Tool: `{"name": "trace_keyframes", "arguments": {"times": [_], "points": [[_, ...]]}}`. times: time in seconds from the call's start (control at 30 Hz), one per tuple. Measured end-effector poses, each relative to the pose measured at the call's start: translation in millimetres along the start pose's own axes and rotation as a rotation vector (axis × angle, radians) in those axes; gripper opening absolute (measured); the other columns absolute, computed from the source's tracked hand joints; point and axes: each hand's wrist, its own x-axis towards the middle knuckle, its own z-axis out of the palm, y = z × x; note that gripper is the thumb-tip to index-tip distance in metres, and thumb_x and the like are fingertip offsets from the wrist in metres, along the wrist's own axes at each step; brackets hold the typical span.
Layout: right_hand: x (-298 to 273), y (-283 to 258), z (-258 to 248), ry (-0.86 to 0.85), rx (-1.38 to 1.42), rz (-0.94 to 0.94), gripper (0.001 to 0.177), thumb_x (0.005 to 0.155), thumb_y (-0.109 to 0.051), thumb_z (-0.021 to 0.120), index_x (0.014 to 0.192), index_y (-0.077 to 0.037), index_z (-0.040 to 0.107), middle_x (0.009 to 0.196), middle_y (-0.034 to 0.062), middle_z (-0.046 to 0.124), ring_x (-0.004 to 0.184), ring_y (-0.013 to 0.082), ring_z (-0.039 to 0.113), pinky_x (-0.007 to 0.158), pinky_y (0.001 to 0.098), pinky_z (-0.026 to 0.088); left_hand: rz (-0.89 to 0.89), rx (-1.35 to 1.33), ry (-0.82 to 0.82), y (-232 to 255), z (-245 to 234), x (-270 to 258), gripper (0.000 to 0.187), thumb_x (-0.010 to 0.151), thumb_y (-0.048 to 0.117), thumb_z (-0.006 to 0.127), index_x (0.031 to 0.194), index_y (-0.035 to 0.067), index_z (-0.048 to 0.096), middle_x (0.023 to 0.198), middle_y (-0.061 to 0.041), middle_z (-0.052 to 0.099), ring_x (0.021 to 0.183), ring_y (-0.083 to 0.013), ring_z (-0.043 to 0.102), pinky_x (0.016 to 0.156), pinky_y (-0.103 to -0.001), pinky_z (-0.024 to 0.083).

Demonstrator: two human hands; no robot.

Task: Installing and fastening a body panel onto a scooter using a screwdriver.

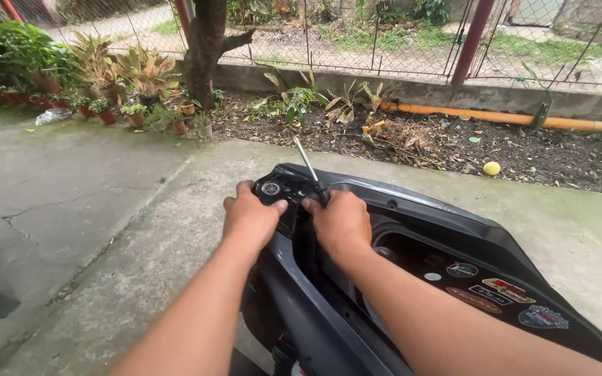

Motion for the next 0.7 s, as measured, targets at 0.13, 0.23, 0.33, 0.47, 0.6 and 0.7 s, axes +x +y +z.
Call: {"name": "trace_keyframes", "arguments": {"times": [0.13,0.23,0.33,0.47,0.6,0.7], "points": [[2.2,-2.4,2.9,0.036,-0.111,-0.008,0.034,0.089,-0.042,0.074,0.093,-0.008,0.077,0.093,0.0180,0.075,0.097,0.0373,0.072,0.086,0.0476,0.055,0.001,0.010,-0.006,-4.3,3.5,6.5,0.082,0.085,0.032,0.080,0.152,0.016,0.037,0.148,-0.022,0.038,0.124,-0.0414,0.061,0.102,-0.044,0.054],[1.6,-5.7,2.6,0.016,-0.107,0.039,0.035,0.092,-0.043,0.070,0.093,-0.009,0.077,0.093,0.0186,0.075,0.098,0.0379,0.072,0.088,0.0472,0.055,0.002,0.011,-0.001,-4.6,4.7,7.7,0.081,0.085,0.032,0.080,0.152,0.016,0.038,0.148,-0.023,0.038,0.125,-0.0414,0.060,0.104,-0.044,0.053],[1.1,-3.0,-1.0,0.031,-0.146,-0.012,0.040,0.092,-0.047,0.070,0.092,-0.008,0.078,0.088,0.0184,0.076,0.092,0.0360,0.072,0.084,0.0463,0.056,-0.007,-0.013,-0.008,-3.1,3.6,5.7,0.081,0.085,0.030,0.080,0.152,0.016,0.037,0.149,-0.023,0.037,0.125,-0.0416,0.059,0.104,-0.044,0.053],[-11.9,-7.9,-13.1,-0.096,-0.067,0.147,0.043,0.095,-0.052,0.066,0.097,-0.010,0.076,0.083,0.0161,0.078,0.073,0.0289,0.079,0.075,0.0416,0.061,-0.039,-0.018,-0.020,2.2,-2.1,-0.9,0.081,0.086,0.030,0.080,0.153,0.017,0.036,0.150,-0.022,0.036,0.127,-0.0415,0.058,0.105,-0.045,0.052],[-2.5,9.4,-7.6,-0.049,0.168,0.032,0.031,0.082,-0.031,0.081,0.104,-0.012,0.074,0.083,0.0106,0.077,0.066,0.0249,0.076,0.063,0.0427,0.064,-0.044,-0.042,-0.026,3.8,-0.2,-1.3,0.082,0.086,0.030,0.080,0.153,0.019,0.035,0.151,-0.020,0.035,0.128,-0.0410,0.058,0.105,-0.045,0.053],[5.5,14.5,3.6,-0.006,0.111,-0.074,0.026,0.078,-0.025,0.083,0.102,-0.014,0.079,0.086,0.0081,0.079,0.074,0.0236,0.077,0.072,0.0403,0.061,-0.049,-0.032,-0.027,-1.4,0.3,1.4,0.082,0.086,0.030,0.080,0.153,0.019,0.034,0.150,-0.020,0.035,0.127,-0.0413,0.058,0.105,-0.045,0.053]]}}
